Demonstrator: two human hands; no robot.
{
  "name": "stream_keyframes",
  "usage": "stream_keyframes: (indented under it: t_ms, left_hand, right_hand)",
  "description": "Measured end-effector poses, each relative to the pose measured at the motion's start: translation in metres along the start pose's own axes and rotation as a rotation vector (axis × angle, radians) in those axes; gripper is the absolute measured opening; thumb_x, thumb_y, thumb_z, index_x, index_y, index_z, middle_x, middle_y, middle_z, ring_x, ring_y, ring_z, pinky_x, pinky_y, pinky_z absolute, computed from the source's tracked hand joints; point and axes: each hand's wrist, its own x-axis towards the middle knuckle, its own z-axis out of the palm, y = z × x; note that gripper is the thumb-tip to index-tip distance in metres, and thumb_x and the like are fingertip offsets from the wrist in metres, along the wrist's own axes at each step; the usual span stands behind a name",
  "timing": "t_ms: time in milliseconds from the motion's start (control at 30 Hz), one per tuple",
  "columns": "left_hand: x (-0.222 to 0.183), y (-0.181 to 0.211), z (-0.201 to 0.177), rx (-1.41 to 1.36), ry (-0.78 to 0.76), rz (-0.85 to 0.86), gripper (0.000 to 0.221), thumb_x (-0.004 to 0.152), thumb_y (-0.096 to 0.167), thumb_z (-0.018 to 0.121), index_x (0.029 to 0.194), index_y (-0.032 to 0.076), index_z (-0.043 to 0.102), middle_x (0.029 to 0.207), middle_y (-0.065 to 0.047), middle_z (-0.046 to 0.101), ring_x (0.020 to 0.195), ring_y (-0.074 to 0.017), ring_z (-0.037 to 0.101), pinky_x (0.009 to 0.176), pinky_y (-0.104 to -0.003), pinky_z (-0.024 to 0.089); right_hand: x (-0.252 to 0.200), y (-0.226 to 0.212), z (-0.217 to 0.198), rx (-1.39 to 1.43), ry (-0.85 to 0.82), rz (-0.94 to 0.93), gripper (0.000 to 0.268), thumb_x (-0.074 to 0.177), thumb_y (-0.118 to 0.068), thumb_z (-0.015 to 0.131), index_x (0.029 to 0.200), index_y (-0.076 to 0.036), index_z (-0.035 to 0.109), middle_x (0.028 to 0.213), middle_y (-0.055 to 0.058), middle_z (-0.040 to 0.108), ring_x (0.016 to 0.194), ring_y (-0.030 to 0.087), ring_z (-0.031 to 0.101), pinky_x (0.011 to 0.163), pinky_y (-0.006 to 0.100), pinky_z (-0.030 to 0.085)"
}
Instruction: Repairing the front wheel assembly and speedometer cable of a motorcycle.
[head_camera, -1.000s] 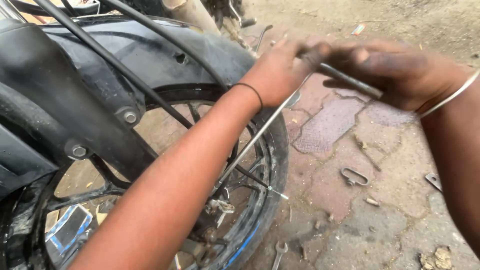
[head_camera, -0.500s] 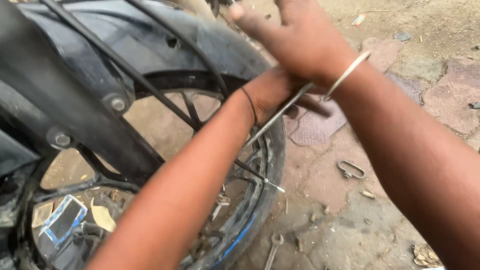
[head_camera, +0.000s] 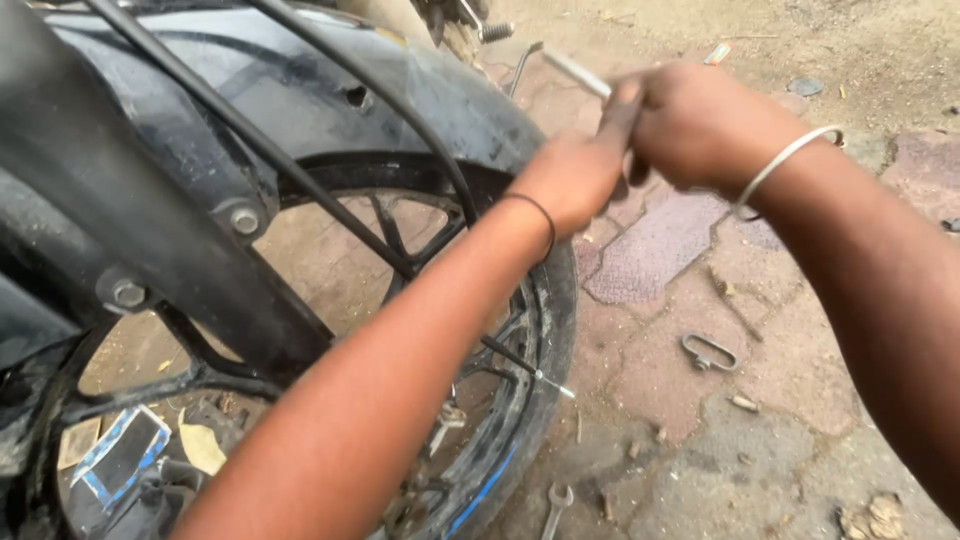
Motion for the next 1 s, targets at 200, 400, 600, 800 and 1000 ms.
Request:
stream_keyframes:
  t_ms: [200,400,600,800,1000]
  left_hand:
    - [-0.036,0.025,-0.009,-0.048,-0.027,-0.228,0.083,0.097,0.071,0.021,0.063,0.007,0.061,0.051,0.002,0.043,0.045,-0.0132,0.038,0.045,-0.033,0.035]
    - [-0.04,0.02,-0.012,-0.247,-0.117,-0.213,0.071,0.103,0.061,0.024,0.066,0.01,0.059,0.054,0.005,0.044,0.048,-0.01,0.035,0.048,-0.029,0.033]
    - [-0.021,-0.005,-0.005,-0.093,0.094,-0.062,0.054,0.098,0.044,0.038,0.08,0.004,0.07,0.068,-0.01,0.066,0.064,-0.023,0.06,0.063,-0.037,0.048]
    - [-0.039,0.002,-0.006,0.165,0.304,-0.025,0.044,0.094,0.037,0.045,0.104,0.004,0.073,0.102,-0.025,0.072,0.103,-0.042,0.069,0.093,-0.046,0.052]
    - [-0.055,0.017,-0.014,0.08,0.368,-0.078,0.054,0.096,0.04,0.045,0.129,-0.001,0.06,0.121,-0.027,0.07,0.114,-0.0395,0.07,0.101,-0.045,0.052]
  right_hand:
    - [0.017,0.025,-0.001,-0.112,-0.073,-0.023,0.043,0.107,-0.023,0.048,0.148,-0.011,0.055,0.11,0.012,0.073,0.083,0.025,0.07,0.074,0.035,0.057]
    - [0.041,0.054,0.04,0.853,0.112,-0.462,0.033,0.104,-0.041,0.051,0.107,-0.01,0.06,0.102,0.014,0.071,0.093,0.029,0.071,0.089,0.04,0.06]
    - [0.085,0.076,0.097,1.301,0.519,-0.441,0.061,0.11,-0.057,0.039,0.073,-0.011,0.055,0.075,0.013,0.059,0.076,0.031,0.056,0.077,0.042,0.052]
    - [0.06,0.079,0.094,0.184,0.733,-0.323,0.057,0.113,-0.046,0.024,0.092,-0.005,0.058,0.066,0.003,0.057,0.058,0.023,0.061,0.054,0.038,0.051]
    - [0.011,0.006,0.041,-0.361,0.449,-0.439,0.052,0.112,-0.033,0.046,0.142,0.008,0.04,0.083,0.021,0.064,0.061,0.029,0.063,0.052,0.041,0.053]
